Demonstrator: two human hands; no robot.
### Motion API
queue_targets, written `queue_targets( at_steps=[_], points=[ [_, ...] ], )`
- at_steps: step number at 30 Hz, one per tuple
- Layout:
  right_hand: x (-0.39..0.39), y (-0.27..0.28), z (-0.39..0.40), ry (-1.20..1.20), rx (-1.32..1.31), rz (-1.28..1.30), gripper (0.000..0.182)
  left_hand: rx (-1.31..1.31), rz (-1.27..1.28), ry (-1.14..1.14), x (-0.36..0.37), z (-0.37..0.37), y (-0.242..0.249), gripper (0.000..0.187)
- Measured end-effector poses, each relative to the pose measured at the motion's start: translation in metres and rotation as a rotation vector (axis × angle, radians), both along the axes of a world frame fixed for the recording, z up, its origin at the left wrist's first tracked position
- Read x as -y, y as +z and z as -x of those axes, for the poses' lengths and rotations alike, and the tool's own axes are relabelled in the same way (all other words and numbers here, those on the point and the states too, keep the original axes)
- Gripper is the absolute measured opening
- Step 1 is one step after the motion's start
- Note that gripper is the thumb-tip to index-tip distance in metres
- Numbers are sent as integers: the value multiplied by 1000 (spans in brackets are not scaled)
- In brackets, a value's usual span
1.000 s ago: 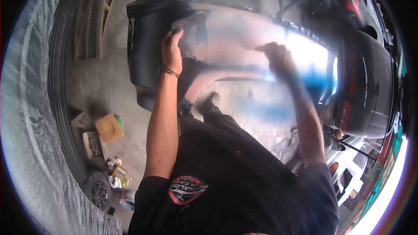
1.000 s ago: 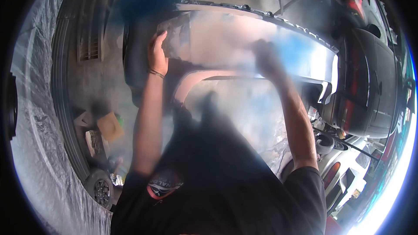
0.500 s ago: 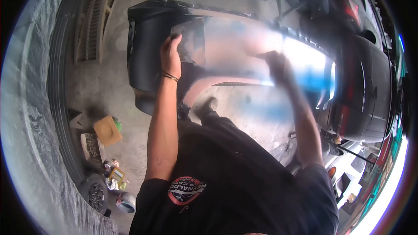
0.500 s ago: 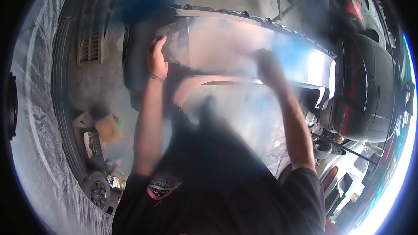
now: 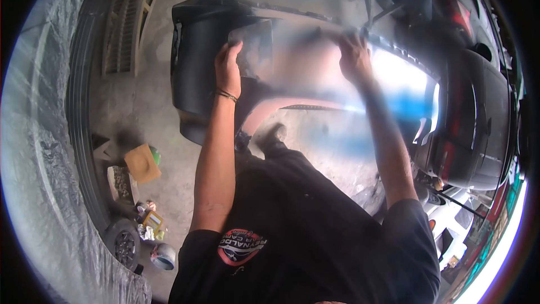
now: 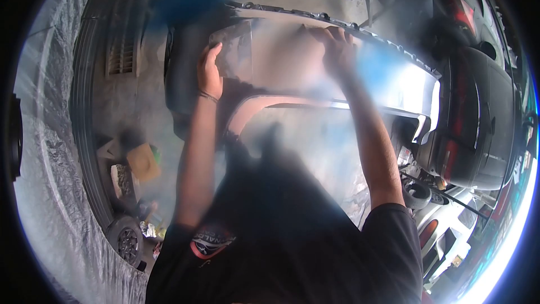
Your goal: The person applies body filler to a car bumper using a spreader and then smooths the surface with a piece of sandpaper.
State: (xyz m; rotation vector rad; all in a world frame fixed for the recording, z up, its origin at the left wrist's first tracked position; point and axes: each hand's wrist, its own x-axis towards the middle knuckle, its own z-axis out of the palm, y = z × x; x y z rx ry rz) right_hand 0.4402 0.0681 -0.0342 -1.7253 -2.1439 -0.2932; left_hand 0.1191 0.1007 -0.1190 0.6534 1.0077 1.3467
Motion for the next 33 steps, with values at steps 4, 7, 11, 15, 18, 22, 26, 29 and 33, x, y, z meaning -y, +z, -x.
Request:
queue_targets(
  at_steps=[4,7,11,15,18,22,26,29,33],
  points=[
    [16,-6,3,40,-21,4,40,-9,-11,3,-1,0,-2,29],
    [39,-11,5,79,-203,87,39,-9,6,29,0,-3,1,30],
    [75,-13,-7,105,-301,250,43,-190,-213,10,-1,2,-20,31],
    [83,-2,-43,108,127,466,47,-34,-65,-15,-1,0,-5,32],
    [50,-5,-72,137,-31,315,49,-277,-274,23,4,3,-1,33],
    [15,4,-71,-19,-7,189,43,-9,-54,10,0,1,4,31],
    [-1,-18,-80,-66,-8,92,43,23,18,26,4,0,15,31],
    [13,-28,-81,-82,-16,129,42,43,68,61,6,-2,22,31],
    [65,-76,-105,159,-217,166,43,-6,-190,39,8,0,2,30]
  ],
)
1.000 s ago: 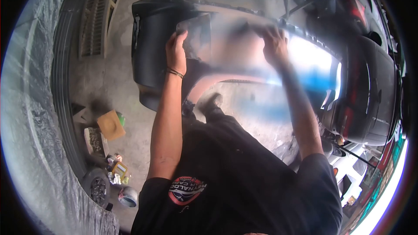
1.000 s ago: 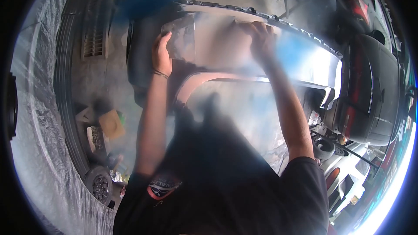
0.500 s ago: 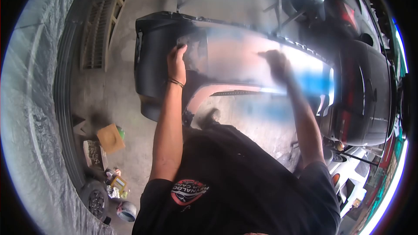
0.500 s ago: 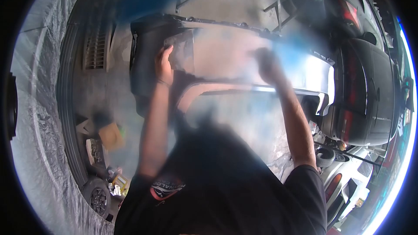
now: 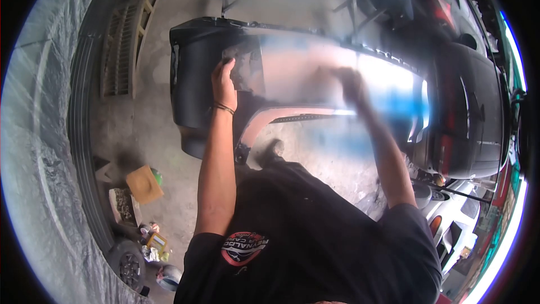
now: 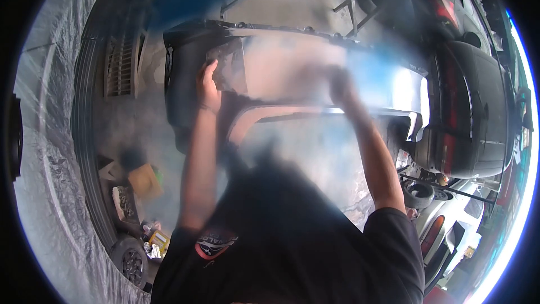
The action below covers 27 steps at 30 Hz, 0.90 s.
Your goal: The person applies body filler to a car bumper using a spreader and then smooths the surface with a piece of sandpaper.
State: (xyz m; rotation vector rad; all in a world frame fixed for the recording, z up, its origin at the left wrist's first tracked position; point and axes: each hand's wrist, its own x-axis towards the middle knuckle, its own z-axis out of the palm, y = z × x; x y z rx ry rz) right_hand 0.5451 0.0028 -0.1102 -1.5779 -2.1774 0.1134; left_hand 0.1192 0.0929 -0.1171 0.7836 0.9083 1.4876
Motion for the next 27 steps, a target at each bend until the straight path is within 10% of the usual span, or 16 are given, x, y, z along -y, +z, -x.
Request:
queue_targets(
  at_steps=[4,14,16,27],
  points=[
    [17,41,-13,55,210,372,53,-20,47,-4,-2,2,-3,28],
    [-93,88,19,-243,201,221,48,-54,-3,-24,-9,3,-18,28],
    [-104,60,-15,-69,267,177,18,-96,-27,-7,-4,2,-8,29],
    [-69,62,18,-115,248,21,40,-153,-43,-56,-7,6,-24,41]
  ],
)
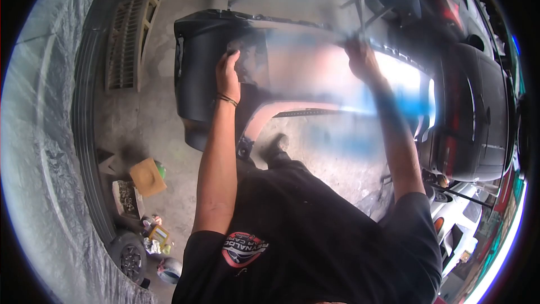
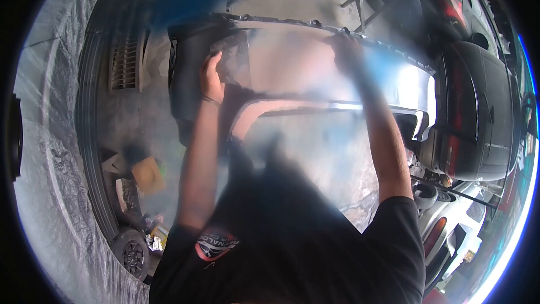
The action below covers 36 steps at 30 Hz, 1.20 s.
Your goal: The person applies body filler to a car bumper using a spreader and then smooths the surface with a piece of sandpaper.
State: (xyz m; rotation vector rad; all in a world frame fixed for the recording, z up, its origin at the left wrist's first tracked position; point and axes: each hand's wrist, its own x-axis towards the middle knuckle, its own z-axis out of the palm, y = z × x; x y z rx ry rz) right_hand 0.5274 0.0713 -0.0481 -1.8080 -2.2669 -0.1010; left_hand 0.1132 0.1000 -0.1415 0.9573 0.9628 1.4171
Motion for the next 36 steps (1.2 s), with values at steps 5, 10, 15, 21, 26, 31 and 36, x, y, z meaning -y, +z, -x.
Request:
queue_targets(
  at_steps=[5,10,15,21,26,31,36],
  points=[
    [62,-50,-18,22,-75,94,45,222,197,60,0,-5,23,26],
    [79,-18,-34,124,-96,284,41,306,259,33,-4,-3,15,28],
    [23,33,27,-113,-113,-8,39,238,258,8,-6,-1,11,30],
    [50,-39,2,-60,-74,-12,37,282,298,38,-2,-1,17,31],
    [96,-53,-52,68,184,215,40,310,253,5,-10,-2,3,32],
    [35,26,9,98,-7,42,42,218,239,70,-1,-5,24,31],
    [6,30,61,-25,47,-91,44,77,53,84,-3,-5,7,30]
  ],
)
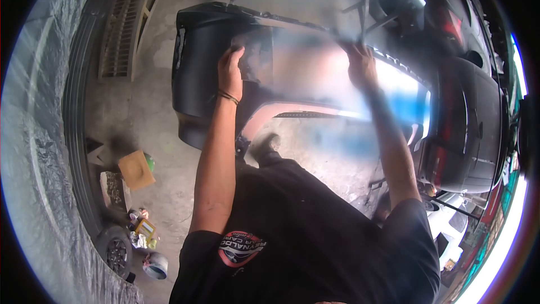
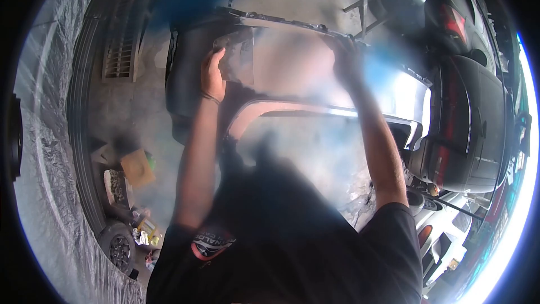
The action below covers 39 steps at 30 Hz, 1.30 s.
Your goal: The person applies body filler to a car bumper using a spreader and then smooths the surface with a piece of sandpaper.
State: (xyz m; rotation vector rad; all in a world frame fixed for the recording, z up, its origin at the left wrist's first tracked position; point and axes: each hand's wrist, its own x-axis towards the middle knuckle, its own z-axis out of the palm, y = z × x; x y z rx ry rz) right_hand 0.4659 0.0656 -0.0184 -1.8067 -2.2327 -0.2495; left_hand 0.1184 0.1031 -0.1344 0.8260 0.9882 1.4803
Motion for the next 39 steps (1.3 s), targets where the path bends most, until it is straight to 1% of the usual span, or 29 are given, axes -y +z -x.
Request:
queue_targets(
  at_steps=[1,2,3,5,6,7,8,12,13,15,16,17,19,20,22,25,27,28,29,31,32,33,34,35,37,39],
  points=[
    [-2,-4,3,-79,-6,20,44,-39,-42,6,-2,-1,-5,30],
    [-2,-17,-3,-28,18,-4,45,-81,-82,13,-2,0,-8,30],
    [-1,-23,-4,-25,11,9,45,-88,-70,15,0,1,0,30],
    [2,-37,-5,-26,-114,62,48,159,182,-48,0,3,14,31],
    [4,-29,2,-52,-27,76,50,154,205,-52,4,4,13,31],
    [4,-32,-6,18,41,4,54,118,187,-38,6,2,14,32],
    [6,-32,-9,6,42,10,54,87,158,-21,2,0,14,32],
    [21,-26,-9,22,-76,249,58,77,182,-48,2,-1,13,32],
    [27,-23,-6,15,-75,254,58,79,188,-54,1,0,11,32],
    [44,-11,7,-68,22,416,58,86,163,-90,1,1,7,31],
    [49,-1,16,-119,1,480,57,104,152,-93,-1,1,3,31],
    [57,2,17,-123,3,476,57,106,148,-98,-2,3,1,31],
    [71,7,15,-7,-167,433,51,88,180,-153,-4,7,0,39],
    [74,7,8,3,-177,497,51,94,166,-156,-3,5,5,39],
    [67,6,-11,30,-145,432,50,23,165,-60,1,2,18,35],
    [46,5,-40,105,-76,299,47,59,144,-78,0,4,17,35],
    [33,12,-35,156,-43,224,45,62,130,-103,-2,8,13,34],
    [25,12,-32,69,81,161,44,67,113,-119,-1,9,11,33],
    [16,9,-27,71,82,151,44,72,92,-136,-2,9,14,33],
    [-6,-1,-19,-156,112,111,55,34,65,-127,-2,10,11,31],
    [-7,19,9,-158,40,123,54,-4,1,-102,1,10,13,31],
    [-11,-4,0,-27,41,-35,50,-42,-58,-78,3,8,13,30],
    [-10,-23,-10,-2,-60,-31,47,-42,-59,-76,0,7,14,30],
    [-6,-29,-5,24,-161,-24,44,-30,-52,-86,-1,7,13,30],
    [23,-32,11,-80,-524,174,41,-25,-29,-93,2,12,5,30],
    [55,-66,-26,71,-418,191,38,-37,-65,-85,2,8,1,29]
  ],
)
